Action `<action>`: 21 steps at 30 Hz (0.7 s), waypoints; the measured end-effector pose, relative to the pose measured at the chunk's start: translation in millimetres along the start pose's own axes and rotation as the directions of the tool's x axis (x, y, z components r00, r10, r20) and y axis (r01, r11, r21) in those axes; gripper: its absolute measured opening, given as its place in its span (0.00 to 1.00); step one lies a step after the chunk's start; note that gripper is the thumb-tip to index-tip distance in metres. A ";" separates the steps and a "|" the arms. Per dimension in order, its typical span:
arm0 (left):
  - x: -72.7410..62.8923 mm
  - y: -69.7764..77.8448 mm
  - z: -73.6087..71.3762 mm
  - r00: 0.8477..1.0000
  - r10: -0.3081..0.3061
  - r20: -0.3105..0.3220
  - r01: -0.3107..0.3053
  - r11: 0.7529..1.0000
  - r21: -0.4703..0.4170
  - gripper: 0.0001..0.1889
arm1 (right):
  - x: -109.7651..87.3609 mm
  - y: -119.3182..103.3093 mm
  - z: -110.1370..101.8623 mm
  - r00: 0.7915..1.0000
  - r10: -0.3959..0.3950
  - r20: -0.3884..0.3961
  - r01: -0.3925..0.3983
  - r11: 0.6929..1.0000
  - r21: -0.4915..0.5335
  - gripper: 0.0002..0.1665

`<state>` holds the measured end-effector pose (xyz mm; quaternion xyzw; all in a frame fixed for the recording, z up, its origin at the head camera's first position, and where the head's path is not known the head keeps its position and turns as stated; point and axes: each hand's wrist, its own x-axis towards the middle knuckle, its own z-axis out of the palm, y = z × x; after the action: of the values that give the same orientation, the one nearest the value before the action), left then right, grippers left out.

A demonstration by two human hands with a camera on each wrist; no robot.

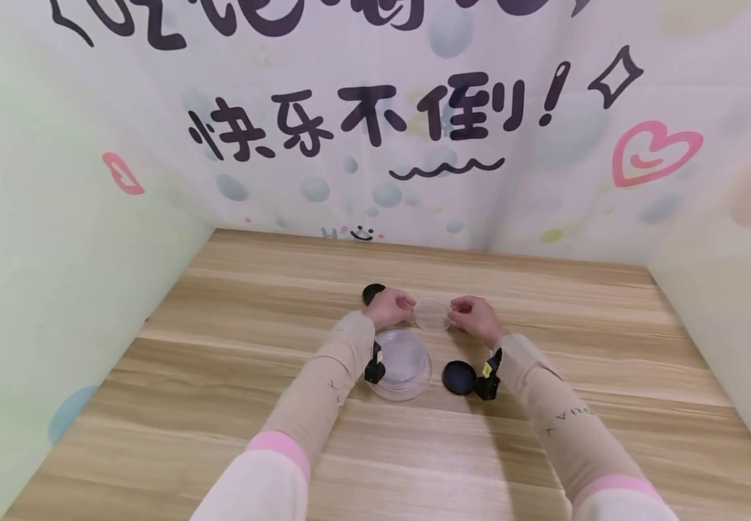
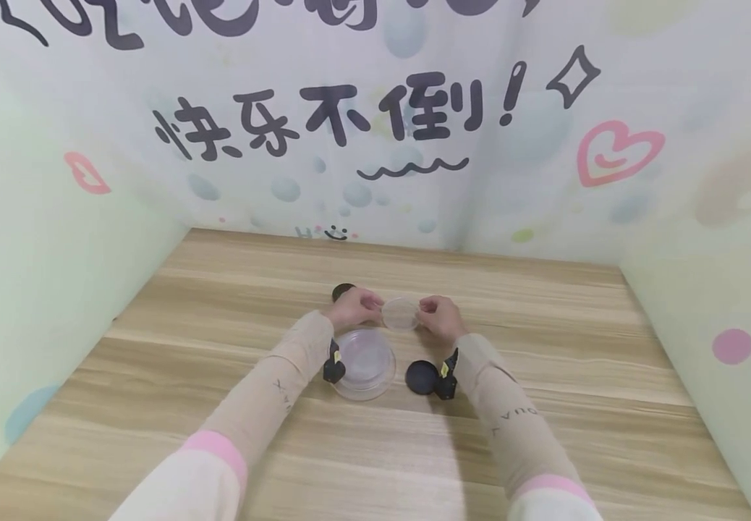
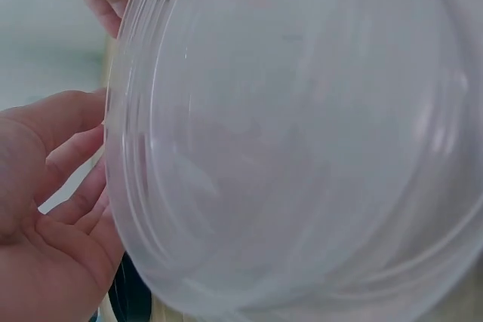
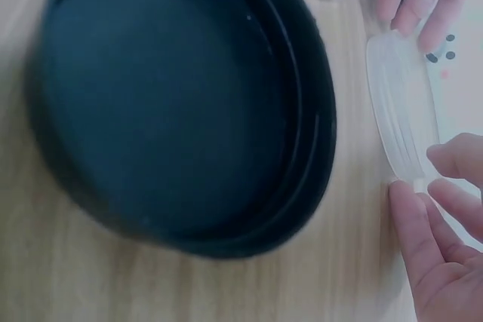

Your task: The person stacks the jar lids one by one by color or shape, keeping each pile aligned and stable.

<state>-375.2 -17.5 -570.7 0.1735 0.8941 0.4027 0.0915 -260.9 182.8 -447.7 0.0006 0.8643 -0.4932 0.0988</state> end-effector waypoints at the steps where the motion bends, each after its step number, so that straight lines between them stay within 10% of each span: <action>1: -4.7 5.2 -1.9 1.000 -0.008 0.002 0.008 1.000 -0.004 0.19 | 1.6 1.0 0.8 1.000 0.008 -0.001 -0.008 1.000 0.002 0.21; 6: 69.1 -89.8 52.0 0.999 -0.044 0.019 0.044 0.998 -0.034 0.27 | 3.8 -0.3 2.4 1.000 0.022 -0.004 -0.022 1.000 -0.007 0.20; 11: 86.1 -113.9 67.0 0.998 -0.058 0.015 0.059 0.996 -0.073 0.30 | 5.3 -1.8 2.8 1.000 0.014 -0.008 -0.014 1.000 -0.028 0.19; 15: 58.7 -81.1 50.1 0.997 -0.072 0.019 0.074 0.991 -0.111 0.27 | 7.5 -0.6 2.7 1.000 0.003 -0.006 -0.003 0.998 -0.058 0.19; 21: -24.2 26.0 -4.7 0.994 -0.112 0.020 0.114 0.985 -0.130 0.19 | 10.3 1.1 2.8 1.000 -0.016 -0.001 0.016 0.996 -0.085 0.19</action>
<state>-348.1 -14.0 -547.6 0.1187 0.8735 0.4536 0.1308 -270.4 179.9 -451.8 -0.0103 0.8845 -0.4568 0.0942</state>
